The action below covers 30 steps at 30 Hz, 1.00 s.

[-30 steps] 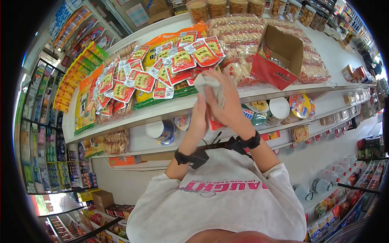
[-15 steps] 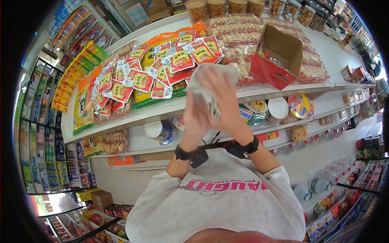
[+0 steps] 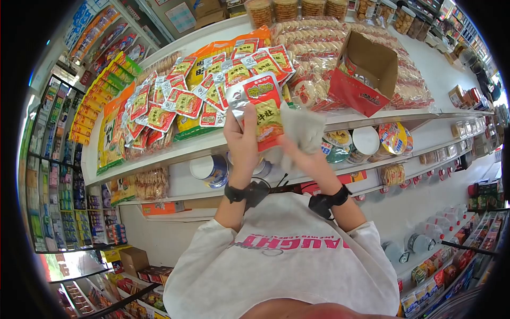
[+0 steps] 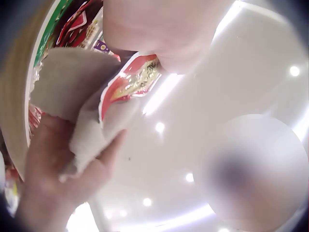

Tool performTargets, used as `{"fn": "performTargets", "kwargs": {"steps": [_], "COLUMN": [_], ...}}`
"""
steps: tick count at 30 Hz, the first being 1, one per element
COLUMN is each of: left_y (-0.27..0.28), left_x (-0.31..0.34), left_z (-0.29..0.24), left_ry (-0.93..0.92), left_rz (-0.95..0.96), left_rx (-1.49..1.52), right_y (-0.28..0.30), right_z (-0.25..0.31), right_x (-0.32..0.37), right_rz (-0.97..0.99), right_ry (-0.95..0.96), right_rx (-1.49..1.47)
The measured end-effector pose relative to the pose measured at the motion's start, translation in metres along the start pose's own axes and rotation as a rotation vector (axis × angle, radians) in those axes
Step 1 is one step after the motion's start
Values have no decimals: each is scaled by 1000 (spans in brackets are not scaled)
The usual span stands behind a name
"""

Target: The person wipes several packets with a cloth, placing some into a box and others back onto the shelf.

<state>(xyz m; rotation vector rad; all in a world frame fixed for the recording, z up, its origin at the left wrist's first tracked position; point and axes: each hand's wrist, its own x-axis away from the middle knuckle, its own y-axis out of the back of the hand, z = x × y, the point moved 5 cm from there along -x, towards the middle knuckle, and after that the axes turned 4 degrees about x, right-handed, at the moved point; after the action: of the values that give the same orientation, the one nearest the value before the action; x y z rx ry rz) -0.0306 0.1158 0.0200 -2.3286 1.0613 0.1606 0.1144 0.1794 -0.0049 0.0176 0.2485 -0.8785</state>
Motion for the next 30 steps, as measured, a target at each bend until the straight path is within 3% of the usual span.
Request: {"fn": "performTargets", "kwargs": {"steps": [2,3,7,11,14,17,20,26,29,30], "left_y": [-7,-9,-23,-34,79,39,-14,-15,-6,4], "left_x": [-8,-11,-3,2,10,13,16,13,11,9], "left_z": [-4,-2,-16,-33,37,15,-13,-13,-11,-7], "left_ry": [-166,-178,-236,-83,-232,-14,203,247,296,309], "left_rz": [-11,-1,405,283,-187,14,216,211,254,160], "left_rx": [-254,-168,-252,66,-864,-286,302,258,447,333], "right_y": [-4,0,-11,-33,-39,-39,-36,-39,-43,-47], "right_z": [9,12,26,36,44,54,56,58,60,60], "right_x": [-1,-5,-3,12,14,0,-7,-12,-7,-3], "right_rz": [21,9,130,313,285,212,147,88,78,149], "right_ry": [201,258,417,470,596,699,648,634,690,696], "right_rx": [242,251,404,315,419,743,753,719,736,706]}}
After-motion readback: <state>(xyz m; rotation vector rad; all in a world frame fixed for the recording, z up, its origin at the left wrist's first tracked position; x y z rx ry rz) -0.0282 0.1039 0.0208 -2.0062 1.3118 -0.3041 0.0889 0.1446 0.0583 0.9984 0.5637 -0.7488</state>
